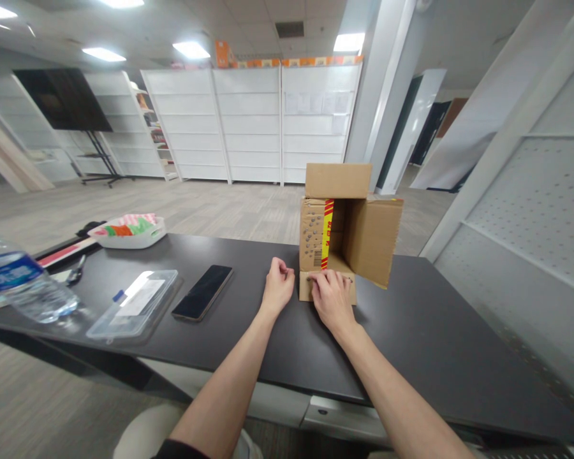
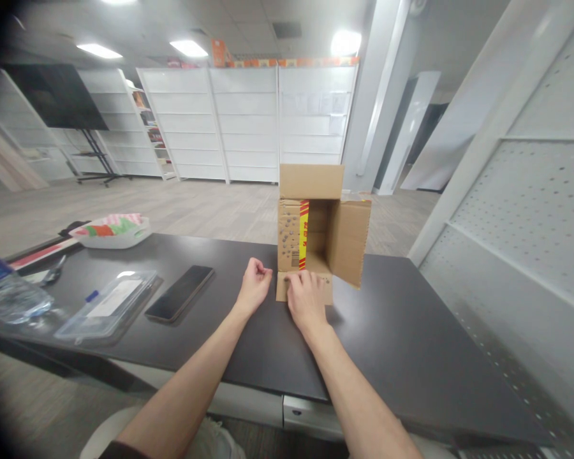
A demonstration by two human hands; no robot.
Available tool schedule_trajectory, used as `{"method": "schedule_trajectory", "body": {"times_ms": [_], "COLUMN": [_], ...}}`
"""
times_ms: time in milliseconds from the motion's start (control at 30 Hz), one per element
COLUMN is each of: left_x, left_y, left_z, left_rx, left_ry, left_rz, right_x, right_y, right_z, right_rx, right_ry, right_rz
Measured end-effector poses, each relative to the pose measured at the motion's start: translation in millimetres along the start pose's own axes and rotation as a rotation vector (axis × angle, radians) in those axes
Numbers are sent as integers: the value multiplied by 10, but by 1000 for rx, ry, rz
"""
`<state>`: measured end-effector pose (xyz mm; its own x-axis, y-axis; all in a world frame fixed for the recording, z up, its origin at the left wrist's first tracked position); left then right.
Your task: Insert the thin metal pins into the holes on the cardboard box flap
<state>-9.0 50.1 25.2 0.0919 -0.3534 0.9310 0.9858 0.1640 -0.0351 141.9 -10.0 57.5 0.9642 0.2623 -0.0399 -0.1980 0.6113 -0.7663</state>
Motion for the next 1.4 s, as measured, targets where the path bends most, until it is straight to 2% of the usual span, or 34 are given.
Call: {"method": "schedule_trajectory", "body": {"times_ms": [900, 1100, 1400], "left_x": [-21, -10, 4], "left_y": [-5, -1, -6], "left_z": [14, 6, 6], "left_rx": [10, 13, 13], "left_ry": [-2, 2, 13], "left_rz": [-11, -19, -10], "right_x": [75, 74, 37], "right_y": [-35, -41, -162], "right_z": [-18, -31, -21], "right_rx": [20, 39, 103], "right_ry": [70, 67, 13], "right_rz": [51, 66, 135]}}
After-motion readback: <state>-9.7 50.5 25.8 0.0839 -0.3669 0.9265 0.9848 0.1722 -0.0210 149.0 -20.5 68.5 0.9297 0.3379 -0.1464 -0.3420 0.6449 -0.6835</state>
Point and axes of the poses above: each hand's wrist, its own z-axis towards the middle knuckle, its own y-axis out of the palm, x = y × z, the point moved 7 cm from there along z, towards the middle knuckle, and after that the axes turned 10 degrees about -z, right-handed, at the moved point
